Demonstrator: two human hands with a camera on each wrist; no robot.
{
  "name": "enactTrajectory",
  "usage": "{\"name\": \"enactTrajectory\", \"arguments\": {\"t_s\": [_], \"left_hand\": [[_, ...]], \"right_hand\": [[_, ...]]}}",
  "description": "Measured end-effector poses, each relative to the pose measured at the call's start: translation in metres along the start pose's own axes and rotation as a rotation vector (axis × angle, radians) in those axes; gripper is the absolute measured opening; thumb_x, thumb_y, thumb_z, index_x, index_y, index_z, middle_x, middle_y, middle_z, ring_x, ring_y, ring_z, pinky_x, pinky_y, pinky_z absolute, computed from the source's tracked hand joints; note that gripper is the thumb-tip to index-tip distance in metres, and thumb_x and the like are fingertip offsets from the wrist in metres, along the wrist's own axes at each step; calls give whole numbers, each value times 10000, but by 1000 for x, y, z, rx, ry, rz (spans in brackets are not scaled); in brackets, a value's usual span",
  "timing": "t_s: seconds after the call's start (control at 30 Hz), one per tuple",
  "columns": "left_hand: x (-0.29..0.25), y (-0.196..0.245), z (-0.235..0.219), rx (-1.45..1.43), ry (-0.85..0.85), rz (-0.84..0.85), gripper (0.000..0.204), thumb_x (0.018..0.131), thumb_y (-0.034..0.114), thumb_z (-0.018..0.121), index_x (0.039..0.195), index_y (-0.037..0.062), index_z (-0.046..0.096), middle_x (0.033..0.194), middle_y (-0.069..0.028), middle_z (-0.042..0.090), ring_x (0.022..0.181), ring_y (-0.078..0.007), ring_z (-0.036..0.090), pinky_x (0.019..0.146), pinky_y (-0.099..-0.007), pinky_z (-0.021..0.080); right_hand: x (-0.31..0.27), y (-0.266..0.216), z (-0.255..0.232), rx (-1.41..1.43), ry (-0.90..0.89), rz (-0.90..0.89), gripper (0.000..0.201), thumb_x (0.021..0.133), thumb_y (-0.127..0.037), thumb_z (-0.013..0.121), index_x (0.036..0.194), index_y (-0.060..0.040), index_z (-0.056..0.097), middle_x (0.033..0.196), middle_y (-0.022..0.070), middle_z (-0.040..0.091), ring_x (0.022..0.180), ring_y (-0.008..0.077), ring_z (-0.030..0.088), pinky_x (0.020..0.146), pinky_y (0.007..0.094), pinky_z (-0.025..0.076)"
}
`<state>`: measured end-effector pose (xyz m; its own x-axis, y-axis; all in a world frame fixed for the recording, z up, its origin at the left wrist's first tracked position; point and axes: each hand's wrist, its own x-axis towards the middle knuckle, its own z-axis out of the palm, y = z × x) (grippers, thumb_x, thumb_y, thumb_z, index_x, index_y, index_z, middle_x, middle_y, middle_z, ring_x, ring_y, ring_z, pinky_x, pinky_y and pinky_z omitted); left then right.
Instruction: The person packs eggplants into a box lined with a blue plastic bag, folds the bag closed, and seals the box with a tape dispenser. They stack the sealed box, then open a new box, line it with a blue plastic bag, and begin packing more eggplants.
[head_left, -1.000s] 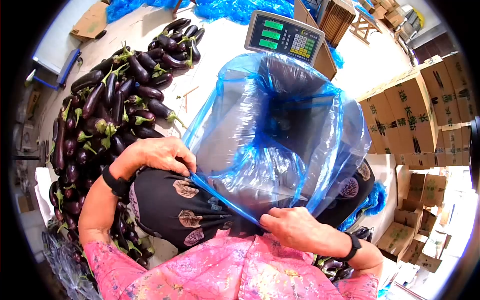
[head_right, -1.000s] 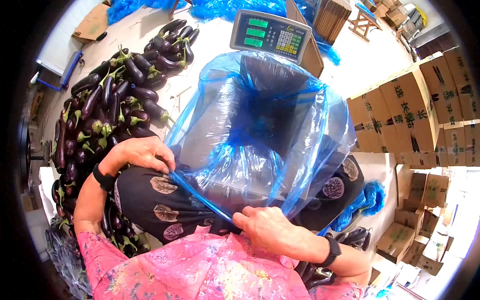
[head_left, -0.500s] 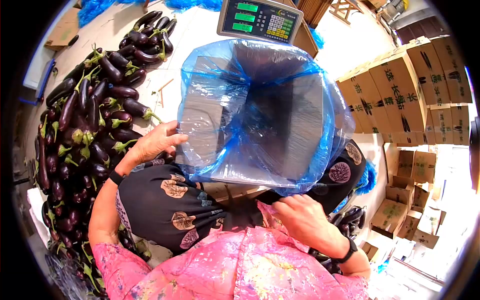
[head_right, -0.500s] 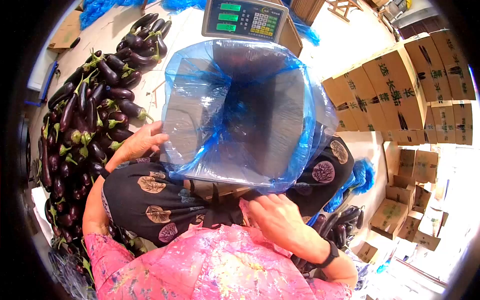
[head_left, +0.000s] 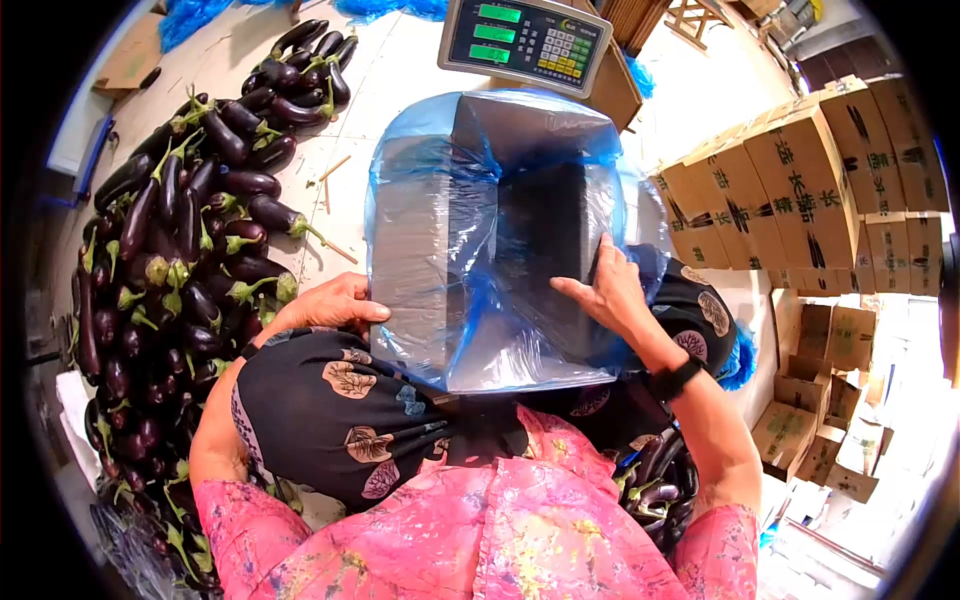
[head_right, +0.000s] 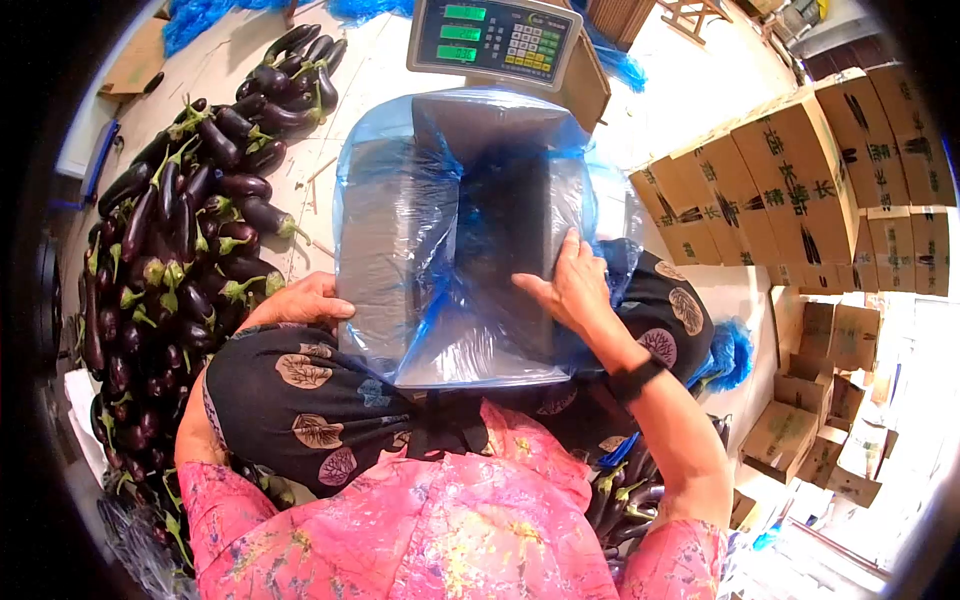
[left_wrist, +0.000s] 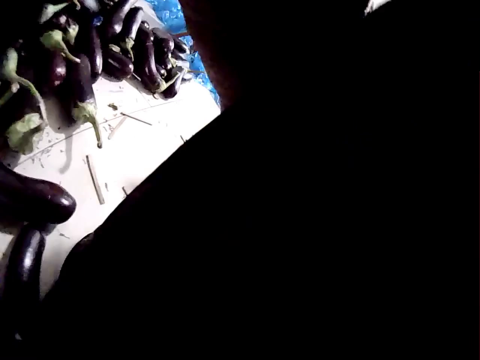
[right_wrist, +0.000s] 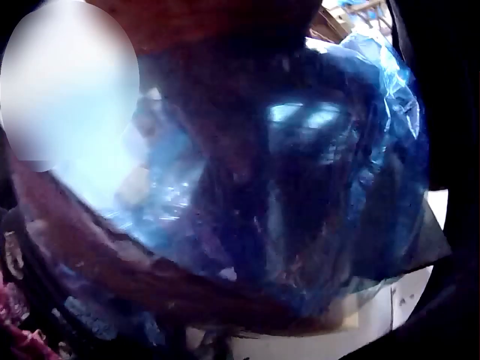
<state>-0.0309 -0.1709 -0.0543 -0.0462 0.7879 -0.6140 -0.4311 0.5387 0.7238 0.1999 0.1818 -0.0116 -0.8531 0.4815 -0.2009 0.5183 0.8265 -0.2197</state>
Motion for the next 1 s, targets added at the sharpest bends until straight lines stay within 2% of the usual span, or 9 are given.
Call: {"name": "enactTrajectory", "arguments": {"t_s": [0.2,0.23,0.33,0.4,0.53,0.63,0.77,0.87,1.0], "left_hand": [[-3,-13,9,21,-32,-166,365,872,226,744,1146,-2,665,885,10,667,706,-86,569,654,-240,454],[3,-29,9,-24,-19,-51,361,870,223,742,1128,-16,664,888,1,669,740,-102,585,681,-260,463],[20,-49,1,64,-2,-56,368,857,200,744,1134,-28,662,917,-16,683,783,-108,602,710,-275,473],[25,-55,-4,120,21,-64,374,849,185,745,1139,-36,661,937,-28,693,811,-113,614,730,-286,479],[38,-38,1,195,-35,-68,350,831,192,757,1081,-41,679,943,-49,708,834,-129,635,746,-299,486],[22,-39,-4,164,-6,-1,346,839,250,756,1008,-44,686,946,-64,703,841,-140,634,755,-303,486],[34,-97,6,-161,275,517,471,907,395,710,964,-66,637,1009,-89,662,897,-138,589,800,-311,476],[75,-122,-15,128,184,476,401,989,357,614,1087,-31,633,1022,-68,666,946,-127,594,868,-279,471],[24,-121,12,-178,583,448,322,985,265,603,1129,-20,642,1016,-63,681,953,-128,619,866,-301,500]], "right_hand": [[35,16,32,311,-377,109,794,788,-499,768,1222,123,536,1048,334,671,1049,471,654,899,474,517],[27,5,19,377,-400,74,571,823,-445,762,1175,-12,641,1025,215,724,1019,369,691,899,414,526],[23,2,2,26,-467,150,586,823,-470,758,1125,23,665,1012,247,718,1007,405,689,862,427,543],[24,-35,-46,-342,-540,-50,582,784,-537,779,859,36,709,873,266,703,842,433,701,733,491,563],[22,-56,-67,-533,-313,-430,164,839,-217,691,855,-55,669,760,171,691,745,350,713,649,478,551],[55,-62,-28,-540,-415,-467,122,831,-170,682,900,-73,656,751,189,684,737,395,696,615,488,539],[104,-19,86,-499,-369,-715,262,778,-175,667,1028,-99,690,999,150,675,931,361,646,774,485,541],[99,29,150,-174,-326,-981,314,901,-144,557,1196,-95,654,1226,172,650,1148,339,614,921,478,501],[79,-18,110,343,-805,-209,333,1030,-173,457,1307,-42,586,1348,138,597,1279,269,532,1058,355,434]]}}
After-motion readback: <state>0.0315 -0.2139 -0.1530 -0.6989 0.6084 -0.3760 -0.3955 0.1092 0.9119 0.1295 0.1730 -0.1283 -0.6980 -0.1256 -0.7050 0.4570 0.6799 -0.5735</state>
